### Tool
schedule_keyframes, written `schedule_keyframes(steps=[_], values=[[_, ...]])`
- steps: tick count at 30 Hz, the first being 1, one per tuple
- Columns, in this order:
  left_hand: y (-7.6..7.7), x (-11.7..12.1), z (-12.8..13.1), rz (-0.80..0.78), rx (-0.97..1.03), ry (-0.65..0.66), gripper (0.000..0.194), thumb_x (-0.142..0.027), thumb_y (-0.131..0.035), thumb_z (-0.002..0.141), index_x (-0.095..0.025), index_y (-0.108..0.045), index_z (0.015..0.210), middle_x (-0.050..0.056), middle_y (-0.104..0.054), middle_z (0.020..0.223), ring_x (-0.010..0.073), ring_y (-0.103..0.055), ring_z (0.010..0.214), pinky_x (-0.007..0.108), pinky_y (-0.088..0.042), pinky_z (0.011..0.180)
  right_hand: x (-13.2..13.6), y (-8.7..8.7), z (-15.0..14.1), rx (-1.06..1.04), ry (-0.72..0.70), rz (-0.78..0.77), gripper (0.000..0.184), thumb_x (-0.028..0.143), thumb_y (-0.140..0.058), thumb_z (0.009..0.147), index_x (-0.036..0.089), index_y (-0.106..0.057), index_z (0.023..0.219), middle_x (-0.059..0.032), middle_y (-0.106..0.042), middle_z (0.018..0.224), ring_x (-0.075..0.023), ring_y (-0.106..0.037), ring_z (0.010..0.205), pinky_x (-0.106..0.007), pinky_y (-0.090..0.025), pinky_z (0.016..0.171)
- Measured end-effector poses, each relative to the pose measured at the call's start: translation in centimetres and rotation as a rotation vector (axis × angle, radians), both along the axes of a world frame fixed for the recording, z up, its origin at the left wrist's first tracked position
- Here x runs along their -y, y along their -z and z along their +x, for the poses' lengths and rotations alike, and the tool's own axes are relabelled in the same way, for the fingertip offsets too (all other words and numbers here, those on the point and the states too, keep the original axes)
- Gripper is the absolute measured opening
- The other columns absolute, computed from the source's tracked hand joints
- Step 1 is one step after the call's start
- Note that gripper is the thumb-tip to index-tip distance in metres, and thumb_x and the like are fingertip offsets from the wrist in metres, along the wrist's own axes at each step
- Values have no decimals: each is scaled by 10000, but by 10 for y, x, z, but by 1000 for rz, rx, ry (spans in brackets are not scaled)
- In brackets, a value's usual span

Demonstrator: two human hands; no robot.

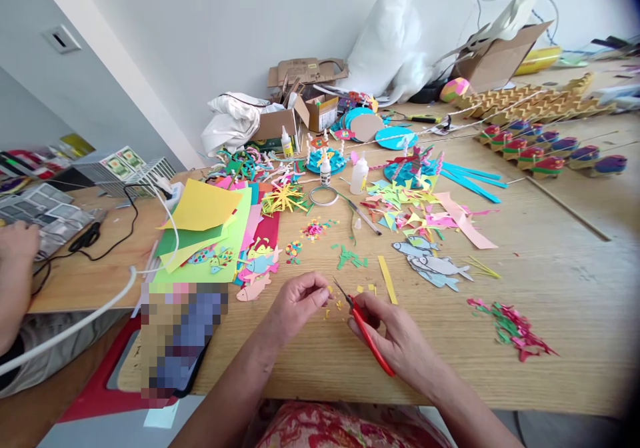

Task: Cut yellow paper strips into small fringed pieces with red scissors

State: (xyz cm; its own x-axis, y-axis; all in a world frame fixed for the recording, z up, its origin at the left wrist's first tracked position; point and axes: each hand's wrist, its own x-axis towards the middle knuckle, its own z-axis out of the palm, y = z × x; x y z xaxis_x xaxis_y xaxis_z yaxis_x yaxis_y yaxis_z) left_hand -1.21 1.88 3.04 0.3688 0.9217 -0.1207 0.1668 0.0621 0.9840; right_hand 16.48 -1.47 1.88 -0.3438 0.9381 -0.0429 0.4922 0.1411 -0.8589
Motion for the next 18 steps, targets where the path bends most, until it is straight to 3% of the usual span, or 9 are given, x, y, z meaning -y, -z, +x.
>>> schedule_keyframes(steps=[11,18], values=[[-6,0,0,-24,22,7,154,-282,-511,737,-147,-529,665,-25,-468,619,108,-434,622,215,-347,618,2,-4,-2,51,-48,17,235,328,-399,834,204,-385,636,59,-377,532,-102,-367,501,-214,-278,475],[0,5,7,54,126,-116,158,-284,-510,774,-152,-546,694,-17,-515,632,114,-479,641,218,-379,646,3,0,-7,64,9,100,231,334,-394,843,203,-417,654,49,-415,539,-110,-393,503,-216,-290,480]])
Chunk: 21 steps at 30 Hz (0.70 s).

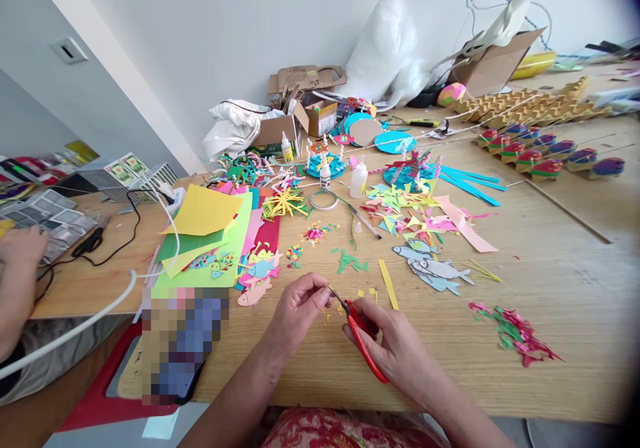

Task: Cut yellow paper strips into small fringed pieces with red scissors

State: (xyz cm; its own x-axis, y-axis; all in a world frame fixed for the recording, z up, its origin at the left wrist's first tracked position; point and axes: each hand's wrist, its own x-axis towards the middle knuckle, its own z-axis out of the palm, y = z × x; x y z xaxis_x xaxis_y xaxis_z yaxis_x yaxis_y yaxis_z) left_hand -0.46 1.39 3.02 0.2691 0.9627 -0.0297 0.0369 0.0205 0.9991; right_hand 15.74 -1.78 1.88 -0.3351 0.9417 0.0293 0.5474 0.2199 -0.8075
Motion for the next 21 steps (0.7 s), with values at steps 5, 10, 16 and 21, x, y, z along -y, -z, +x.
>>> schedule_keyframes(steps=[5,10,16,21], values=[[8,6,9,70,80,-73,170,-291,-489,808,-161,-538,709,-11,-524,646,115,-496,652,225,-396,670,1,5,-5,9,47,52,209,327,-396,846,205,-421,678,37,-446,560,-116,-420,503,-219,-302,486],[11,8,10,86,99,-80,172,-290,-478,820,-158,-537,726,-4,-517,666,117,-487,665,229,-397,669,0,6,-6,20,51,84,171,303,-405,842,201,-441,708,34,-458,562,-117,-429,502,-219,-306,485],[8,8,8,70,62,-49,187,-304,-469,823,-154,-534,732,2,-518,675,122,-487,677,235,-400,684,1,6,-6,63,54,119,181,300,-404,849,197,-455,710,27,-467,565,-114,-428,498,-216,-303,480],[3,7,3,46,-2,-11,194,-322,-485,808,-156,-535,721,8,-523,674,129,-496,681,235,-411,683,3,6,-3,105,33,147,207,308,-392,856,199,-456,692,31,-461,537,-111,-411,472,-213,-285,464]])
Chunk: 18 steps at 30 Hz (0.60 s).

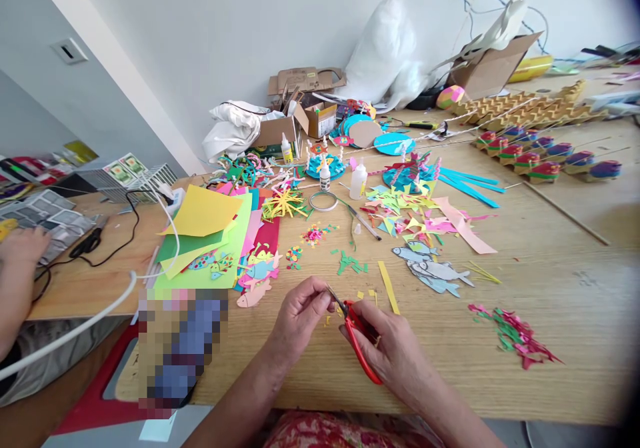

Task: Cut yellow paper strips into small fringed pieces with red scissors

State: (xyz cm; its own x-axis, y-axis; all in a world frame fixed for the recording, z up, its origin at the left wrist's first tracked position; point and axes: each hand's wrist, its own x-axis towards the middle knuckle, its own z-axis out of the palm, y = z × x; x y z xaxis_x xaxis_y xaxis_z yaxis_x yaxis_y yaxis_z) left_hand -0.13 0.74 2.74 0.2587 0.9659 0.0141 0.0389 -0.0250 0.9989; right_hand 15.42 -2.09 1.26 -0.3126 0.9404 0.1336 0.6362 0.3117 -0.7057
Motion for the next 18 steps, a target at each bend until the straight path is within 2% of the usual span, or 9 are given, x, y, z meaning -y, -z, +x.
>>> schedule_keyframes(steps=[8,18], values=[[-4,-5,-11,-5,-60,132,174,-289,-474,804,-149,-536,720,-3,-501,673,122,-471,679,231,-381,674,0,0,4,79,-18,16,218,315,-395,854,198,-479,691,25,-494,537,-111,-439,466,-205,-285,466],[-11,-11,-17,4,-100,209,161,-263,-489,774,-147,-524,668,-4,-465,641,122,-431,655,232,-355,643,4,-3,8,114,-46,8,213,299,-391,854,202,-481,686,16,-518,538,-115,-455,462,-208,-293,469]])
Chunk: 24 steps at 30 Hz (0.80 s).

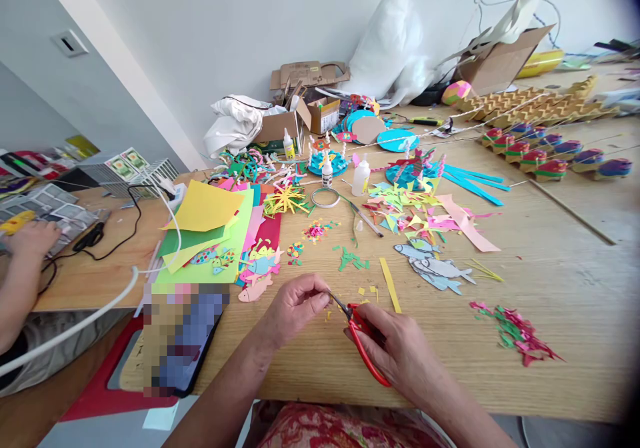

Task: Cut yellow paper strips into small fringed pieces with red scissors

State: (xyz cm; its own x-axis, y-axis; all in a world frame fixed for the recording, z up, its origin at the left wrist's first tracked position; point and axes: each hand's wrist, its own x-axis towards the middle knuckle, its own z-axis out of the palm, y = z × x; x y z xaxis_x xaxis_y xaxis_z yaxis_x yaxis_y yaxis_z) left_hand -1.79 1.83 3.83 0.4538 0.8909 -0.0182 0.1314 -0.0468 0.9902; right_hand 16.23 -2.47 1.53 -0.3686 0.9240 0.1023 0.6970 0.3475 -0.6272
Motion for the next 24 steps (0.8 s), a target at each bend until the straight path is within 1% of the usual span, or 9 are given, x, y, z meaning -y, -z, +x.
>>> schedule_keyframes(steps=[3,7,15,19,24], values=[[0,0,0,7,41,-18,136,-243,-511,753,-146,-541,662,-1,-488,651,125,-448,662,236,-363,656,0,0,1,3,-1,-3,209,296,-391,852,204,-484,689,14,-523,540,-117,-461,464,-209,-293,469],[1,0,1,14,35,-59,129,-244,-522,741,-147,-550,661,4,-502,655,127,-457,662,239,-369,653,-1,2,1,9,0,3,215,306,-394,852,204,-489,688,7,-537,548,-119,-471,469,-211,-294,470],[5,3,-1,-15,49,-107,142,-262,-496,773,-148,-525,694,-6,-485,660,118,-452,656,230,-371,646,-1,2,1,9,-3,-27,223,312,-379,858,201,-480,693,8,-521,550,-122,-480,476,-213,-297,472],[3,5,-2,22,3,-111,160,-274,-470,799,-151,-521,711,-3,-487,667,124,-467,674,232,-381,664,-2,1,-1,-44,-2,-83,239,333,-367,865,207,-447,678,25,-485,537,-116,-438,473,-212,-295,465],[1,5,-2,78,-67,-103,178,-287,-452,815,-153,-511,713,1,-480,664,122,-461,666,224,-385,644,-3,-3,-3,-84,-28,-123,188,318,-401,845,207,-446,700,32,-484,561,-115,-429,497,-215,-307,483]])
